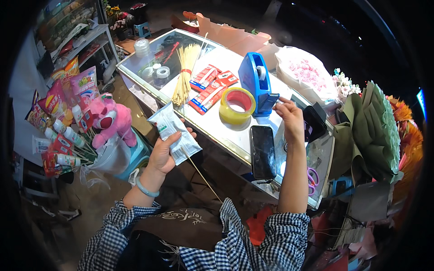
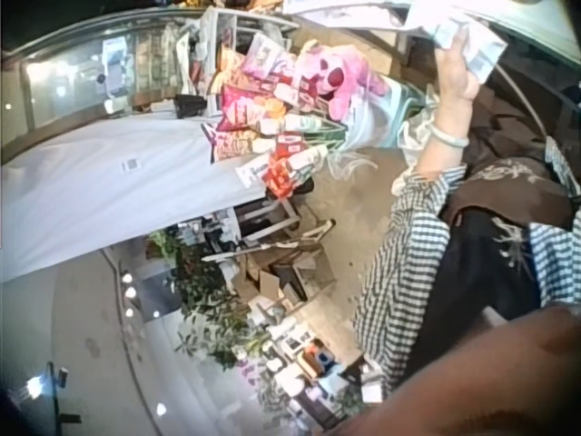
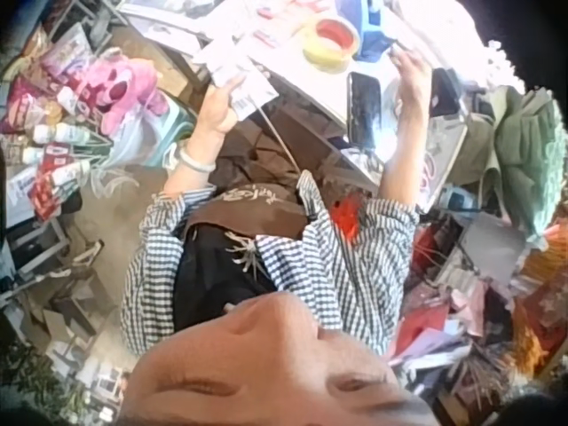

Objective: The person inserts wooden skewers into small snack packets, secures them with tape, and trims the excess skewer with scissors. The finished skewers are placed into a container on the left side of the counter.

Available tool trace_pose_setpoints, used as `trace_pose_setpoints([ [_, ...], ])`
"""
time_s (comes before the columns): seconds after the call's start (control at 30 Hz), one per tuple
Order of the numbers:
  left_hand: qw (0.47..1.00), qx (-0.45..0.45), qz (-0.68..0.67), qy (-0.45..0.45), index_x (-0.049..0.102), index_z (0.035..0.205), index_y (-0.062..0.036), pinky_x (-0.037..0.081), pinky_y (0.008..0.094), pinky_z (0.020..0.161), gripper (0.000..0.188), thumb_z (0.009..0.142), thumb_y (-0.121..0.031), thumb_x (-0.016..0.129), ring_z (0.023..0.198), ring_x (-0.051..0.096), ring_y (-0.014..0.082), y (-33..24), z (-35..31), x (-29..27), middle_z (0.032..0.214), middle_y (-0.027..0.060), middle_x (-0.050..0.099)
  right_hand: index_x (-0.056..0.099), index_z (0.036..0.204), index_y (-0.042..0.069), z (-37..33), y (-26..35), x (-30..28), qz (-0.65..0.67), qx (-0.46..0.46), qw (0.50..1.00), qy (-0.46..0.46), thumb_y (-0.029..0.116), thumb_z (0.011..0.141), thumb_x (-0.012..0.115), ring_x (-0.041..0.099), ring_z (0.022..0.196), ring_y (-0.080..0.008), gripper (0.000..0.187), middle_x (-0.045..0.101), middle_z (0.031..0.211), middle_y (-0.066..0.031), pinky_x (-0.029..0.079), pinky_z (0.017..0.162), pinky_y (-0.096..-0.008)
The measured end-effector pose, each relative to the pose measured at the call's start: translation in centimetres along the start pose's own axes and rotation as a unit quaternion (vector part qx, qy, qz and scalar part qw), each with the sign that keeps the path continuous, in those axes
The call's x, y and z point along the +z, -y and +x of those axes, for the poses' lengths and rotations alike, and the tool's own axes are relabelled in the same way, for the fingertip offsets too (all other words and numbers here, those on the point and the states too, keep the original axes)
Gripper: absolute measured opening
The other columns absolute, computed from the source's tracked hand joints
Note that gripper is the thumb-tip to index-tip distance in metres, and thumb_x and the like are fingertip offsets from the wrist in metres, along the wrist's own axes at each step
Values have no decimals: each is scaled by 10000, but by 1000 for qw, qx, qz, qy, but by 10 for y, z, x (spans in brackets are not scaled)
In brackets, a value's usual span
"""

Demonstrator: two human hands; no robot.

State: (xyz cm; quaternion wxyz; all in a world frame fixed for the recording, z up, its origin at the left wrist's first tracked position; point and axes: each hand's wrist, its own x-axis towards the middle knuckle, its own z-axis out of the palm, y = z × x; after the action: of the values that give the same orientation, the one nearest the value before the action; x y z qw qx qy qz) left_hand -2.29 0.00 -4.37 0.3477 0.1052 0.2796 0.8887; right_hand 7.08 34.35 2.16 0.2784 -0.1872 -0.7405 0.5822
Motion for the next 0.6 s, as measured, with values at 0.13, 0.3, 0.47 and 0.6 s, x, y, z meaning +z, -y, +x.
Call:
trace_pose_setpoints([
  [0.13,1000,-5,-9,2,409,1287,-51,498,456,899,424,895,-98,562,1076,572,325,4,-1,3,1139,185,573,663,813,-75,6,8,5,-303,24,953,0,151,806,609,645,747,-199,233,652,795,-139,502,706,-305],
  [0.3,1000,9,-7,9,392,1296,-54,495,461,902,416,916,-126,544,1088,565,332,-1,-5,6,1156,190,564,654,770,-36,14,30,18,-584,-10,811,12,176,804,551,647,778,-352,239,651,779,-209,512,700,-433],
  [0.47,1000,-9,-9,14,390,1298,-58,496,460,900,417,918,-136,545,1089,563,340,-7,-13,6,1149,190,561,631,796,-20,18,23,18,-665,-25,747,0,158,818,531,634,820,-386,206,646,828,-225,508,727,-454],
  [0.6,1000,-3,-10,3,391,1298,-61,500,457,889,421,914,-131,549,1076,570,343,-12,-19,2,1121,183,567,631,813,-7,6,21,12,-696,-12,718,-14,165,829,531,633,834,-380,200,645,828,-221,506,729,-453],
])
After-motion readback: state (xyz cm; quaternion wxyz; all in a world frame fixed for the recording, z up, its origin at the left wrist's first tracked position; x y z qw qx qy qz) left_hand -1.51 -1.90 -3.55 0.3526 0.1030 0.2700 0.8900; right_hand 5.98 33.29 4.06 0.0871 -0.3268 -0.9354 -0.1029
